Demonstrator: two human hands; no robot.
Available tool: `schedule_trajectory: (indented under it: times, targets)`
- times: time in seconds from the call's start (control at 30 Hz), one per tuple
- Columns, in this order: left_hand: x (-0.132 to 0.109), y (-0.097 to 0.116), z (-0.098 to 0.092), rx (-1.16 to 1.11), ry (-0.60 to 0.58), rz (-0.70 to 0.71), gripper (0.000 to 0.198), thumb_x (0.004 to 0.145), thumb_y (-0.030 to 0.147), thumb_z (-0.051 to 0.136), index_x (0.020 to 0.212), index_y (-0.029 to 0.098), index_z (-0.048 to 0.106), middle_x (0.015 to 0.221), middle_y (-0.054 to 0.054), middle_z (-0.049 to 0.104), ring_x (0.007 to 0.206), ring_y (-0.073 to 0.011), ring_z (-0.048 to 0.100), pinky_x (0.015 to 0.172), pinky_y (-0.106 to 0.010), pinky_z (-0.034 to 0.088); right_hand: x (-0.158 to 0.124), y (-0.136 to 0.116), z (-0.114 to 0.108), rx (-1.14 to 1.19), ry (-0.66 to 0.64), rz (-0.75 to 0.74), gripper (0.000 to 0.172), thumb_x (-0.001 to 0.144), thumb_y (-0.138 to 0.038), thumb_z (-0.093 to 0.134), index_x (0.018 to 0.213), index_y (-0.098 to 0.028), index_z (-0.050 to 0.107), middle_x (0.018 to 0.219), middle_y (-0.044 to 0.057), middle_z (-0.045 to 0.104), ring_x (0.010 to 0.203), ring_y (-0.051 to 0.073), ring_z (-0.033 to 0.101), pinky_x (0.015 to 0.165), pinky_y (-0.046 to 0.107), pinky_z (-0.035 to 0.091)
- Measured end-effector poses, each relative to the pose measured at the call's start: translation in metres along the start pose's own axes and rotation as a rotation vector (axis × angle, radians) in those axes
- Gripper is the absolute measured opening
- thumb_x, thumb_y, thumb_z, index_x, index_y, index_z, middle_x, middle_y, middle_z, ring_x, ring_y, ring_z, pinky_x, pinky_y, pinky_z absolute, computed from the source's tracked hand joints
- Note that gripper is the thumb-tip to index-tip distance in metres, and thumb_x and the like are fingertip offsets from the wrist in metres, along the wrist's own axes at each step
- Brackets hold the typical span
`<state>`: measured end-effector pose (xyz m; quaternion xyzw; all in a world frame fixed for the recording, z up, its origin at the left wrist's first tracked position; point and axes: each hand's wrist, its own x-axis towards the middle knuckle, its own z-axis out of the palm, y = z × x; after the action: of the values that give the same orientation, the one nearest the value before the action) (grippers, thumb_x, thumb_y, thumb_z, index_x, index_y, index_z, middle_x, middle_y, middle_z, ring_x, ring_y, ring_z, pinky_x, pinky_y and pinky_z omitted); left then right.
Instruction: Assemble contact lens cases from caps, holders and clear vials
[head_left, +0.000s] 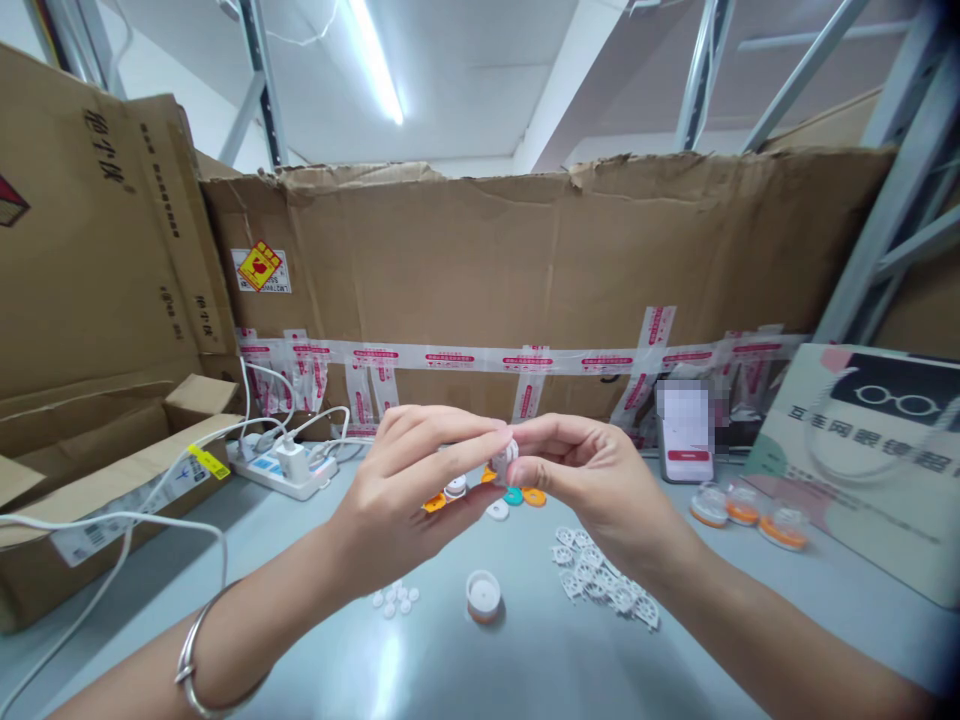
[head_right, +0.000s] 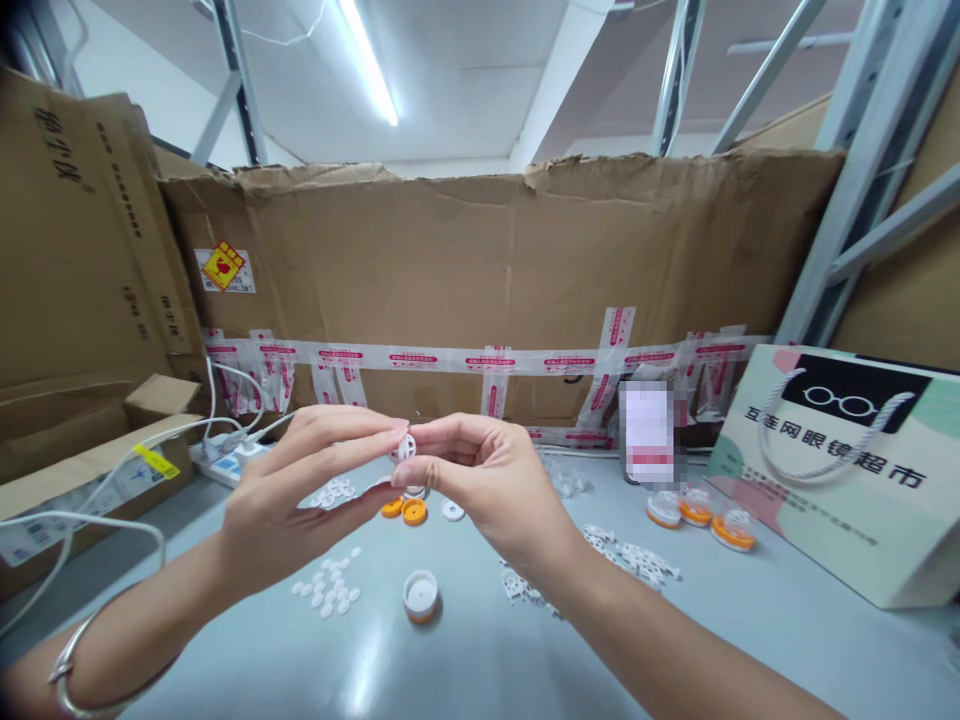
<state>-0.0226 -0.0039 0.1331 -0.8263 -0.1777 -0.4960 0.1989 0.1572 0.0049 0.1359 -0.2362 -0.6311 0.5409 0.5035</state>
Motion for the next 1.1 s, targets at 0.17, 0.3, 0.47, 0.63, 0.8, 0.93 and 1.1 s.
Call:
schedule_trajectory:
  times: [0.17, 0.3, 0.47, 0.63, 0.8, 0.93, 1.1]
  targets:
    - [0.0, -0.0001, 0.0017, -0.021, 0.015, -0.009, 0.038, 0.073, 0.011, 0.067, 0.109, 0.021, 0.057, 0.1, -0.006, 0.066, 0.087, -0.0181, 0.06, 0.074, -0.034, 0.045, 0.0004, -0.0013, 0.0007, -0.022, 0.004, -0.006, 0.019, 0.061, -0.024, 0.078, 0.079, -0.021, 0.071, 0.071, 0.001, 0.071, 0.066, 0.015, 0.066, 0.061, 0.026, 0.054]
    - [-0.0015, -0.0002, 0.0048, -0.039, 0.025, -0.039, 0.038, 0.074, 0.011, 0.066, 0.11, 0.021, 0.056, 0.099, -0.005, 0.065, 0.086, -0.0173, 0.06, 0.072, -0.033, 0.043, -0.0009, -0.0033, 0.0006, -0.065, 0.009, -0.013, 0.019, 0.061, -0.023, 0.077, 0.079, -0.022, 0.072, 0.07, 0.001, 0.071, 0.065, 0.014, 0.065, 0.059, 0.025, 0.054]
    - [-0.0038, 0.0017, 0.0077, -0.044, 0.042, -0.045, 0.038, 0.072, 0.01, 0.067, 0.108, 0.019, 0.056, 0.097, -0.006, 0.066, 0.083, -0.0167, 0.061, 0.071, -0.033, 0.043, -0.0025, -0.006, -0.0004, -0.096, -0.004, -0.009, 0.015, 0.062, -0.019, 0.076, 0.076, -0.022, 0.072, 0.072, 0.0, 0.071, 0.067, 0.014, 0.066, 0.061, 0.023, 0.054]
    - [-0.0015, 0.0036, 0.006, -0.013, 0.05, -0.047, 0.034, 0.071, 0.009, 0.066, 0.103, 0.018, 0.057, 0.093, -0.005, 0.066, 0.08, -0.0159, 0.062, 0.07, -0.032, 0.043, -0.0024, -0.0059, -0.0008, -0.093, -0.025, 0.014, 0.021, 0.064, -0.018, 0.075, 0.084, -0.025, 0.073, 0.075, 0.0, 0.072, 0.07, 0.013, 0.066, 0.063, 0.021, 0.053]
    - [0.0019, 0.0037, 0.0028, 0.033, 0.022, -0.036, 0.032, 0.072, 0.01, 0.066, 0.102, 0.018, 0.058, 0.091, -0.005, 0.067, 0.079, -0.0154, 0.061, 0.07, -0.032, 0.043, -0.0028, -0.0033, -0.0014, -0.089, -0.043, 0.012, 0.025, 0.067, -0.019, 0.073, 0.09, -0.028, 0.072, 0.077, 0.0, 0.073, 0.073, 0.013, 0.066, 0.065, 0.02, 0.052]
    - [0.0029, 0.0031, 0.0019, 0.062, 0.033, -0.043, 0.031, 0.071, 0.011, 0.068, 0.1, 0.018, 0.058, 0.089, -0.004, 0.067, 0.079, -0.0153, 0.061, 0.07, -0.032, 0.043, -0.002, -0.0016, -0.0004, -0.052, -0.07, 0.015, 0.022, 0.074, -0.022, 0.069, 0.095, -0.028, 0.07, 0.082, 0.0, 0.072, 0.078, 0.012, 0.065, 0.069, 0.02, 0.051]
    - [0.0025, 0.0019, -0.0002, 0.069, 0.019, -0.051, 0.028, 0.072, 0.014, 0.068, 0.098, 0.017, 0.058, 0.09, -0.005, 0.066, 0.08, -0.0164, 0.061, 0.071, -0.034, 0.042, 0.002, -0.002, -0.0005, 0.082, -0.146, 0.075, 0.016, 0.081, -0.029, 0.061, 0.092, -0.025, 0.072, 0.079, 0.002, 0.072, 0.073, 0.01, 0.064, 0.072, 0.022, 0.052]
